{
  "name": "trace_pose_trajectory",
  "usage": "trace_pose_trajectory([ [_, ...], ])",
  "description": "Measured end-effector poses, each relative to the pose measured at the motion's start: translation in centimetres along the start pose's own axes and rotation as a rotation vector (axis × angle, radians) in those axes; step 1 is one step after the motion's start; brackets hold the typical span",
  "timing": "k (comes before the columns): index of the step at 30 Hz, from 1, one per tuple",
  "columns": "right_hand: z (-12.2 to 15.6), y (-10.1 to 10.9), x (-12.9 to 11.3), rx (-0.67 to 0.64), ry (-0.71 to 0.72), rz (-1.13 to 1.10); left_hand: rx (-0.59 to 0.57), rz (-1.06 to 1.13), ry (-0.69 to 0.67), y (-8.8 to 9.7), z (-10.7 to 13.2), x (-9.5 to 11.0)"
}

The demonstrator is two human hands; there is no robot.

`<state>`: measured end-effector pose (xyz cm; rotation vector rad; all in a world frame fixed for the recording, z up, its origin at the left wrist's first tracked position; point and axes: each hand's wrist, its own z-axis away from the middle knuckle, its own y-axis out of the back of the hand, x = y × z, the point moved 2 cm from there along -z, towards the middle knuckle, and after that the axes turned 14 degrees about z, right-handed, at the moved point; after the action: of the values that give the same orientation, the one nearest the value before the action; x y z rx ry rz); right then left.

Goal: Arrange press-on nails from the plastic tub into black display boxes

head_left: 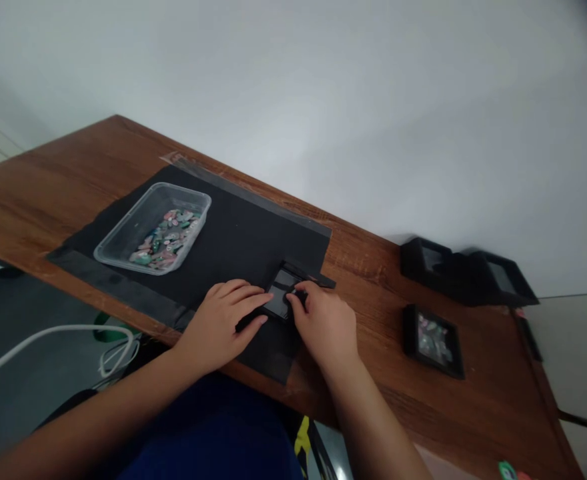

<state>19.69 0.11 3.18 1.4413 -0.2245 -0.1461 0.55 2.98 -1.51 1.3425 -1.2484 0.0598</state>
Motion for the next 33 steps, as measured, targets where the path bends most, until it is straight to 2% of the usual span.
trace_pose_trajectory([
  [3, -0.2, 0.1, 0.2, -0.021, -0.015, -0.015, 0.019, 0.037, 0.031, 0.0, 0.2, 0.1],
  [6, -0.5, 0.0, 0.4, -0.014, -0.028, -0.029, 0.089, 0.099, 0.069, 0.4, 0.6, 0.3],
  [9, -0.8, -0.3, 0.5, -0.007, -0.041, -0.055, 0.151, 0.134, 0.101, 1.3, 1.2, 1.0],
  [13, -1.2, -0.7, 0.6, -0.002, -0.082, -0.107, 0.124, 0.184, 0.202, 2.9, 1.6, 2.4],
  [15, -1.3, -0.8, 0.7, 0.006, -0.102, -0.13, 0.147, 0.167, 0.198, 3.6, 1.3, 3.1],
  [20, -1.4, -1.0, 0.8, 0.022, -0.105, -0.145, 0.496, 0.058, 0.169, 4.4, 0.0, 3.1],
  [22, -1.4, -0.9, 0.8, 0.027, -0.101, -0.14, 0.562, 0.029, 0.149, 5.1, -0.9, 2.5],
  [24, -1.3, -0.9, 0.7, 0.03, -0.093, -0.131, 0.6, -0.037, 0.173, 6.7, -1.9, 1.6],
  [29, -1.2, -0.9, 0.7, 0.048, -0.064, -0.112, 0.403, -0.274, 0.415, 11.8, -4.6, -0.6],
  [31, -1.2, -0.9, 0.7, 0.054, -0.068, -0.122, 0.288, -0.366, 0.575, 13.0, -5.3, -1.6],
  [33, -1.2, -0.8, 0.7, 0.06, -0.07, -0.132, 0.23, -0.37, 0.675, 13.5, -5.5, -2.6],
])
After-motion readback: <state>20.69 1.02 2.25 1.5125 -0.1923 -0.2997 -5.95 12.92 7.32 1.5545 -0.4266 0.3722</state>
